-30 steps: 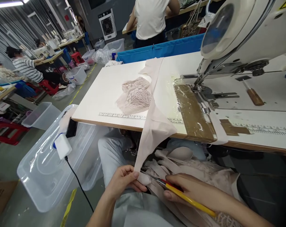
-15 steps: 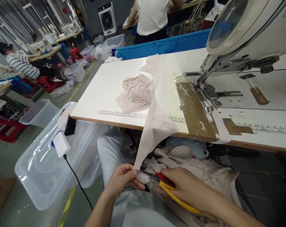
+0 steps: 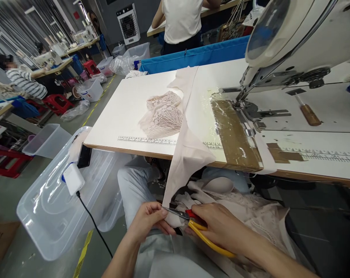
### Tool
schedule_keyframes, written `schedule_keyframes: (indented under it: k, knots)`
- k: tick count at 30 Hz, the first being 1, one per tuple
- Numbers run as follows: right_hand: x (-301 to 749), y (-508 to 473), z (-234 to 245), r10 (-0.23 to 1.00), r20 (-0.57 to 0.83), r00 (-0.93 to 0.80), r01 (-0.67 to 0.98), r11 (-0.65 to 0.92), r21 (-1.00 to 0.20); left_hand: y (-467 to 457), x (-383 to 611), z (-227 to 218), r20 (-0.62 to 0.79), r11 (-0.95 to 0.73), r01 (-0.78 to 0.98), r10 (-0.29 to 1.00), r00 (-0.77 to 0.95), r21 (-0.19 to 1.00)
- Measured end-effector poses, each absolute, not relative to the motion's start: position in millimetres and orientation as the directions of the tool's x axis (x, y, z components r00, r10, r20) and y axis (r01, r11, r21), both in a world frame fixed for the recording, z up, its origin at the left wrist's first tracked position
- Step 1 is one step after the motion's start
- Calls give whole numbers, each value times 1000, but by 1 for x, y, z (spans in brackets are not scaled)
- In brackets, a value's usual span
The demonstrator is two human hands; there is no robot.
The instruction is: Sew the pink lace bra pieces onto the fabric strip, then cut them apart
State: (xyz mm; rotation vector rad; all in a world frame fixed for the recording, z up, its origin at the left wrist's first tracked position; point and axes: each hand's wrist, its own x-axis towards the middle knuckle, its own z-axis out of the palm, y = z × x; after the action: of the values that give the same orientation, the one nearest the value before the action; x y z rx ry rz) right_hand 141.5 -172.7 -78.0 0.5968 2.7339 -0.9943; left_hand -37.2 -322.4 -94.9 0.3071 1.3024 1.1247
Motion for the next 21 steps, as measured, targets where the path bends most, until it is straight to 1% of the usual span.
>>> schedule_keyframes:
  k: [3, 4, 5, 6, 7, 8, 9, 10, 11, 12, 14, 16, 19, 21]
  knots:
    - [145, -173, -80, 331, -303, -894, 449, 676, -585, -322, -41, -94, -602, 521, -394, 790, -113, 758]
    - [148, -173, -80, 343, -307, -888, 461, 665, -587, -320, -45, -92, -590, 530, -321, 798, -122, 785]
    - [151, -173, -79, 356, -311, -881, 472, 654, -591, -316, -49, -90, -557, 522, -214, 813, -169, 826]
    - [155, -173, -78, 369, -312, -876, 483, 642, -596, -311, -54, -88, -490, 488, -76, 834, -253, 869]
    - [159, -174, -77, 380, -313, -870, 491, 629, -603, -303, -58, -85, -375, 429, 83, 854, -360, 899]
    - [163, -175, -75, 390, -310, -867, 496, 617, -611, -293, -63, -82, -225, 361, 238, 861, -456, 902]
    - [166, -177, -73, 400, -308, -863, 501, 605, -619, -282, -66, -80, -75, 298, 364, 853, -516, 882]
    - [170, -178, -71, 411, -303, -860, 505, 595, -626, -270, -69, -78, 43, 246, 447, 838, -544, 860]
    - [174, -180, -69, 424, -296, -856, 509, 586, -631, -258, -69, -78, 117, 205, 488, 827, -550, 848]
    - [178, -182, -67, 437, -290, -851, 513, 575, -637, -247, -68, -78, 150, 177, 500, 824, -547, 848]
    - [185, -184, -66, 466, -275, -841, 518, 546, -658, -229, -63, -82, 144, 159, 480, 833, -534, 863]
    - [193, -185, -66, 497, -260, -828, 521, 510, -684, -224, -56, -92, 92, 174, 437, 847, -524, 882]
    - [205, -183, -70, 546, -229, -806, 523, 475, -708, -242, -52, -110, -42, 266, 336, 835, -548, 903]
    - [212, -181, -75, 570, -205, -796, 517, 462, -720, -271, -60, -121, -139, 366, 256, 773, -619, 895]
